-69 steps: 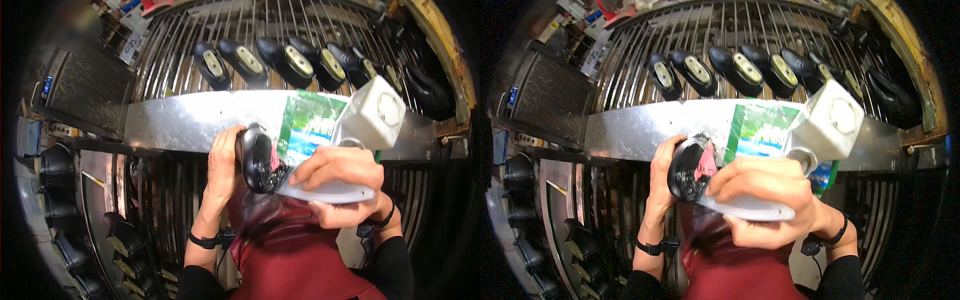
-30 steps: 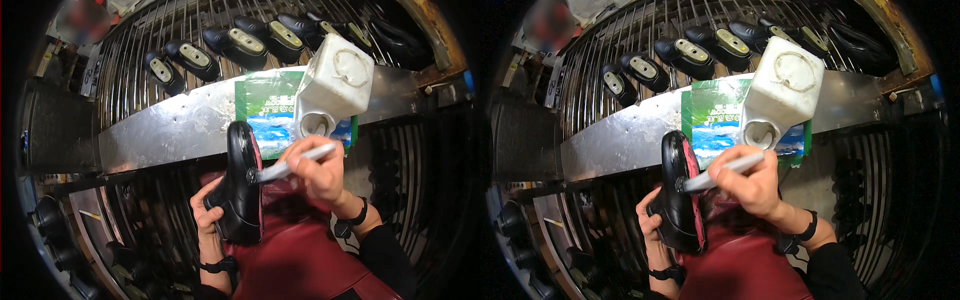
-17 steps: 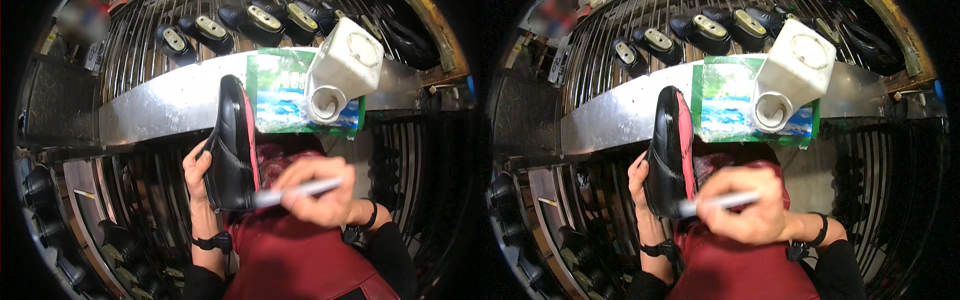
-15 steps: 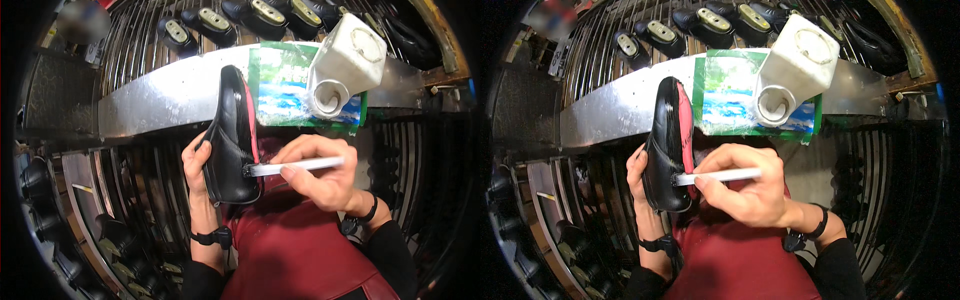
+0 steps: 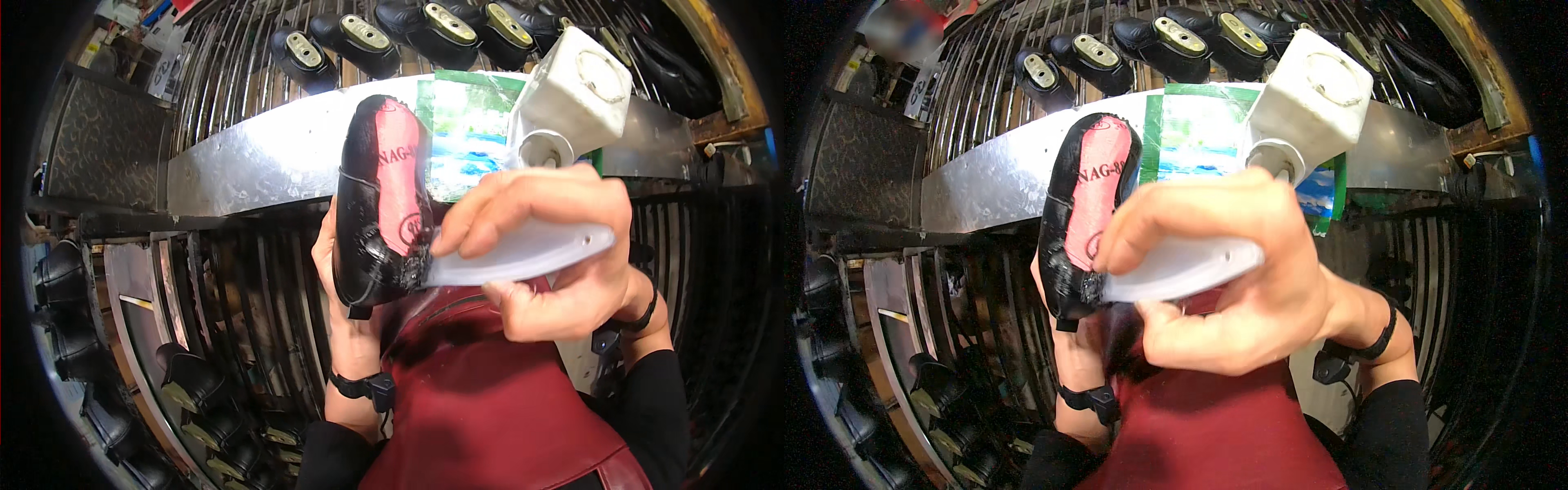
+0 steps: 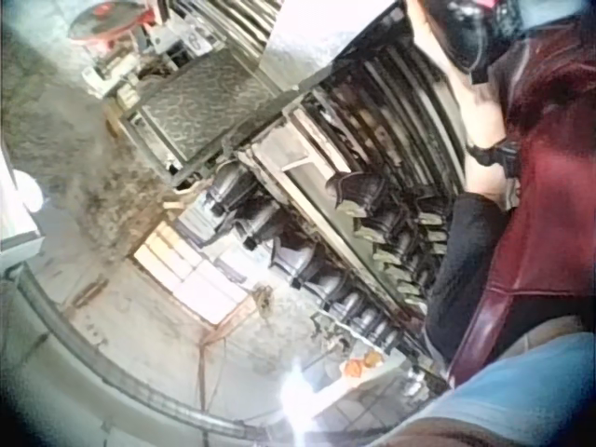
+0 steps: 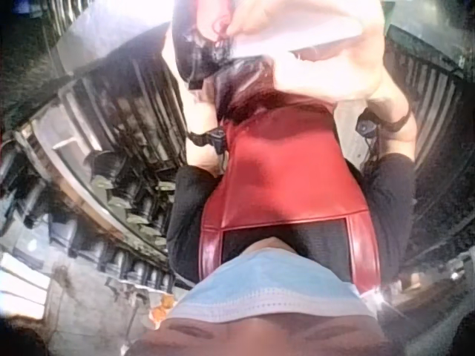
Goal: The worker applies adhesive using a brush to the outsole area of black dress shoes on a production line.
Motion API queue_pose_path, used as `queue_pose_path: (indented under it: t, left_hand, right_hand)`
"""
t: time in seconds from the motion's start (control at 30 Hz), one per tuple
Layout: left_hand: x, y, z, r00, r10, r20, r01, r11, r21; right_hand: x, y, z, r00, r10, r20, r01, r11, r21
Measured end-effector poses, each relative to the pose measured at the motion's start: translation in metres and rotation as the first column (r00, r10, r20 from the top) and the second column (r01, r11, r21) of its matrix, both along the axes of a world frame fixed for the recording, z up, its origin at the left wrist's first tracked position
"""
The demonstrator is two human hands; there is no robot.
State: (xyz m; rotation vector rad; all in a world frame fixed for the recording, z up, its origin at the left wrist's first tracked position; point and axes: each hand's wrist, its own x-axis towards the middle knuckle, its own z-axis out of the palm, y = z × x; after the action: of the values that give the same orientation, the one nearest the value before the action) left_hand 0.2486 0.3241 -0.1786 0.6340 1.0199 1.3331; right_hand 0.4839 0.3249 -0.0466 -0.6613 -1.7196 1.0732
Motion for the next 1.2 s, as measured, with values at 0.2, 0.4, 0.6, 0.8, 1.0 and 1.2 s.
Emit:
queue_pose_path:
  t: [0.2, 0.4, 0.6, 0.8, 1.0, 1.2]
  left_hand:
    - [0.025, -0.002, -0.022, 0.767, 0.089, -0.636, 0.081, 0.969, 0.233]
    - [0.019, 0.007, -0.046, 0.764, -0.098, -0.637, 0.206, 0.974, 0.098]
    - [0.017, -0.002, 0.027, 0.905, 0.037, 0.423, 0.009, 0.994, -0.107]
    - [-0.069, 0.074, 0.002, 0.863, 0.328, -0.385, -0.250, 0.938, 0.240]
    - [-0.159, 0.297, 0.035, 0.236, 0.342, -0.909, -0.190, 0.934, 0.302]
    - [-0.133, 0.409, 0.007, -0.166, -0.099, -0.981, -0.281, 0.959, -0.049]
  right_hand:
    - [0.018, 0.036, -0.006, 0.999, 0.037, -0.020, -0.037, 0.999, 0.002]
    - [0.028, 0.107, -0.049, 0.965, -0.259, -0.052, 0.247, 0.955, -0.163]
    - [-0.020, 0.059, -0.096, 0.667, -0.612, -0.425, 0.147, 0.667, -0.730]
    - [-0.023, 0.005, -0.122, 0.567, -0.746, -0.350, 0.040, 0.449, -0.893]
    - [0.002, 0.011, -0.087, 0.466, -0.822, -0.329, 0.225, 0.469, -0.854]
    - [-0.011, 0.017, -0.086, 0.471, -0.840, -0.270, 0.294, 0.438, -0.850]
